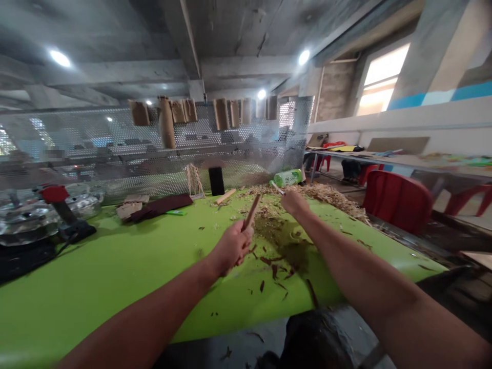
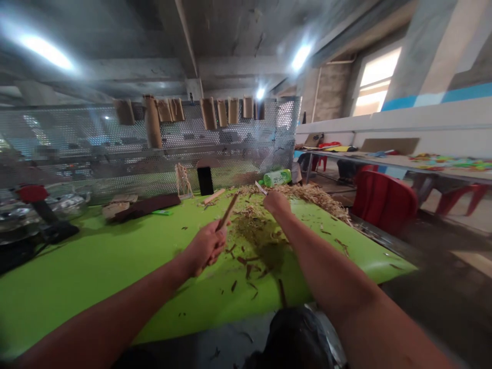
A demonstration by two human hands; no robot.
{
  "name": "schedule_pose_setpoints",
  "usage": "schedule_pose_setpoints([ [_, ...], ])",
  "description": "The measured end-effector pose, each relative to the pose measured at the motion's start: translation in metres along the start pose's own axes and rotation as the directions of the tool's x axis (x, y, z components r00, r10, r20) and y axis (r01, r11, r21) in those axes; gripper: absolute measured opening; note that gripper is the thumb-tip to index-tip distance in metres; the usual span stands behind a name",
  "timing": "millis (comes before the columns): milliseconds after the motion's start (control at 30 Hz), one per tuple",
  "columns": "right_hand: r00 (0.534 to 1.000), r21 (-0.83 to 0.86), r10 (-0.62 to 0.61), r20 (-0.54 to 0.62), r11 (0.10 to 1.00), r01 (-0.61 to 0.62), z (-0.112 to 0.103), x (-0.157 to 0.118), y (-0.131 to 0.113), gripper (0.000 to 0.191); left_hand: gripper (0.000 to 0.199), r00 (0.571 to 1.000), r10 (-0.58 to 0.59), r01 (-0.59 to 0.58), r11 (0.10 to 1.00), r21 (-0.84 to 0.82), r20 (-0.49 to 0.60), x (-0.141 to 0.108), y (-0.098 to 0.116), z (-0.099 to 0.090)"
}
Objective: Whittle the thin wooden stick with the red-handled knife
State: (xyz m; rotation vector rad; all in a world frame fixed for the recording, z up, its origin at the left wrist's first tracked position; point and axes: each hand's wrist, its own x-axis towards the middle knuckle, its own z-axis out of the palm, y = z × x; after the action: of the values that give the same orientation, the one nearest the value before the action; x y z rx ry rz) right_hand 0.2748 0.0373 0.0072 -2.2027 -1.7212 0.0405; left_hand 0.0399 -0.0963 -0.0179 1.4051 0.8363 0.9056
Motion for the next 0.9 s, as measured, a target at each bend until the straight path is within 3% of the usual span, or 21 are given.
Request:
schedule_pose_setpoints([
  [100,0.997,0.065,-0.064,-0.049,0.996,0.067,0.004,-0.014,-0.016,0.041,0.027,0.994,0.006,-0.011,0.999,-0.043,-0.107,0.011,-0.003,-0.01],
  [267,0.923,0.009,-0.385,-0.014,0.923,0.385,0.021,-0.06,-0.066,0.036,0.014,0.975,0.019,-0.017,1.0,0.008,-0.222,0.025,-0.005,-0.018],
  [433,0.883,-0.064,-0.468,0.047,0.881,0.47,0.024,-0.075,-0.073,0.034,0.016,0.959,0.047,-0.031,0.998,0.061,-0.278,0.024,-0.001,-0.013],
  [767,0.877,-0.134,-0.475,-0.073,0.876,0.464,0.023,-0.059,-0.063,0.037,0.01,0.976,0.013,-0.002,0.999,0.052,-0.215,0.018,0.006,-0.011],
  [833,0.928,-0.073,-0.369,-0.056,0.928,0.364,0.018,-0.045,-0.052,0.035,0.016,0.981,-0.016,0.027,0.998,0.056,-0.194,0.007,0.007,-0.003],
  [900,0.987,-0.009,-0.16,0.005,0.987,0.16,0.009,-0.026,-0.031,0.034,0.027,0.993,-0.033,0.042,0.996,0.08,-0.111,-0.005,0.007,0.006],
])
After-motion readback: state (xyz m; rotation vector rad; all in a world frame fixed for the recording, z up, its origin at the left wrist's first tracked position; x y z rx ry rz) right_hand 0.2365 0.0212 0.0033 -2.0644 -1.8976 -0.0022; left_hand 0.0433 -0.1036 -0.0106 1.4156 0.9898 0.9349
